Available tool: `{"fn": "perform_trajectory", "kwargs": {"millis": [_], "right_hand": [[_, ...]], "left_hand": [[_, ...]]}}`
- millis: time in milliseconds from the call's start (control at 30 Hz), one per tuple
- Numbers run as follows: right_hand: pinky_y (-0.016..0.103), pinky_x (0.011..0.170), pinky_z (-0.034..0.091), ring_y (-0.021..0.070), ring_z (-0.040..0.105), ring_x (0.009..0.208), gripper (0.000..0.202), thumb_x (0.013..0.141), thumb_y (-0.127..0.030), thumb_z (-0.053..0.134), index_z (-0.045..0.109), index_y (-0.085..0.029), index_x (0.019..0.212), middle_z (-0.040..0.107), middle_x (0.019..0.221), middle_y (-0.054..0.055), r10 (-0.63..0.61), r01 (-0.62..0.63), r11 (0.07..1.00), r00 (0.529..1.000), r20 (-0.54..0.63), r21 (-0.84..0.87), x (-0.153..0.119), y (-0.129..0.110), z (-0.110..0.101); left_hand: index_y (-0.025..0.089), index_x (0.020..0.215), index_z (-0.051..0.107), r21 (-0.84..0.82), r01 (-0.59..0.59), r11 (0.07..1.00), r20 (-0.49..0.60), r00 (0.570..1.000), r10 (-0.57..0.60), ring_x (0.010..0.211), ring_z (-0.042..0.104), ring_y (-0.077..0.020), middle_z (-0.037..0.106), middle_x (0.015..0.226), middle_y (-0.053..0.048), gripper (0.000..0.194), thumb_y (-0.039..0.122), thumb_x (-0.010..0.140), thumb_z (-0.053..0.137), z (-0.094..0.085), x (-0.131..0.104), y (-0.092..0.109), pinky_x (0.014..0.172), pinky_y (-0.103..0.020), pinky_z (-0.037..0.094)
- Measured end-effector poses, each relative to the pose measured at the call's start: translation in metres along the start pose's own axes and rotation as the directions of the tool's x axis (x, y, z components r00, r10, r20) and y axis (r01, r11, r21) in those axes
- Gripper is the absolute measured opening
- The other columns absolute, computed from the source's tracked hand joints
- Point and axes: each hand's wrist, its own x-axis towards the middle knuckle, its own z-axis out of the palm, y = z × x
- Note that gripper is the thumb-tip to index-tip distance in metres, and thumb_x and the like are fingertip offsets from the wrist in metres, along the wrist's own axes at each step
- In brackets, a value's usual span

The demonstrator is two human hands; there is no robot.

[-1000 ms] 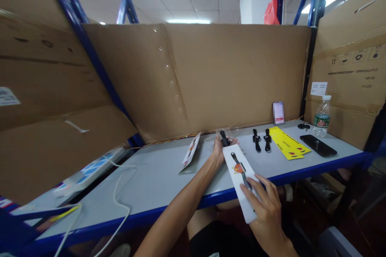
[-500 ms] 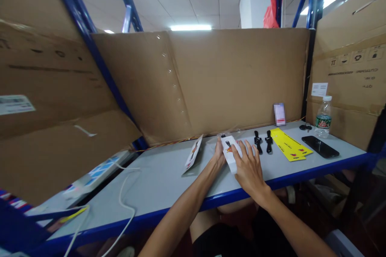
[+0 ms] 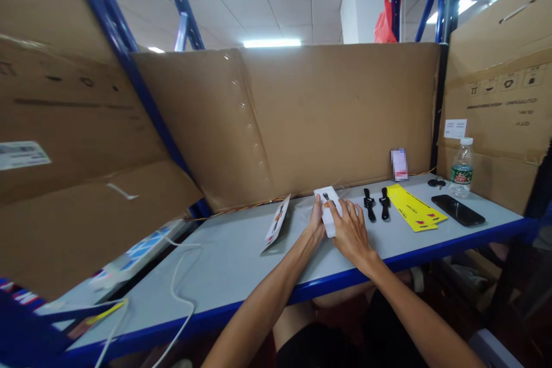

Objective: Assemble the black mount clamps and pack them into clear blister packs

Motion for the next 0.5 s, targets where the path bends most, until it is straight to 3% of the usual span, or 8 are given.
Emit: {"fn": "perform_trajectory", "kwargs": {"millis": [100,200,333,433,500], "right_hand": [[0.052,0.116,0.029,0.0316,0.037,0.140,0.087,0.071,-0.001,0.055,0.033,-0.014,0.154,0.046,0.149,0.019,0.024,-0.022,0.997,1.000,-0.020,0.073,-0.014,0.014,0.004],[0.045,0.113,0.038,0.0277,0.042,0.137,0.084,0.069,-0.003,0.052,0.036,-0.014,0.152,0.049,0.147,0.016,0.131,-0.092,0.950,0.985,-0.112,0.299,-0.037,0.041,0.008],[0.046,0.097,0.051,0.0269,0.060,0.117,0.050,0.080,-0.017,0.052,0.057,-0.017,0.130,0.064,0.127,0.014,0.401,-0.180,0.788,0.875,-0.269,0.588,-0.060,0.085,0.005],[0.041,0.080,0.056,0.0262,0.067,0.096,0.030,0.081,-0.028,0.055,0.065,-0.016,0.107,0.071,0.106,0.014,0.559,-0.243,0.649,0.795,-0.235,0.721,-0.062,0.105,0.001],[0.040,0.077,0.055,0.0259,0.068,0.090,0.027,0.079,-0.032,0.057,0.066,-0.016,0.099,0.072,0.097,0.012,0.594,-0.264,0.585,0.783,-0.185,0.767,-0.060,0.109,-0.001]], "left_hand": [[0.015,0.090,0.066,0.017,-0.005,1.000,-0.036,0.999,0.006,0.084,0.075,-0.0298,0.074,0.074,-0.012,0.047,0.049,0.101,0.036,0.005,-0.003,0.002,0.081,-0.043,0.061],[0.014,0.096,0.067,0.027,0.007,1.000,-0.016,1.000,-0.006,0.078,0.075,-0.0293,0.074,0.073,-0.012,0.047,0.050,0.099,0.038,0.008,-0.008,0.005,0.076,-0.045,0.061],[0.013,0.110,0.068,0.069,0.062,0.996,-0.001,0.998,-0.062,0.073,0.076,-0.0281,0.077,0.080,-0.013,0.034,0.035,0.096,0.048,0.015,-0.014,0.016,0.073,-0.044,0.062],[0.008,0.117,0.066,0.113,0.099,0.989,0.004,0.995,-0.100,0.071,0.076,-0.0289,0.077,0.084,-0.016,0.035,0.028,0.094,0.049,0.022,-0.018,0.042,0.071,-0.042,0.063],[0.005,0.118,0.064,0.143,0.103,0.984,-0.006,0.995,-0.104,0.070,0.076,-0.0290,0.077,0.085,-0.018,0.038,0.030,0.097,0.045,0.023,-0.021,0.072,0.067,-0.039,0.064]]}}
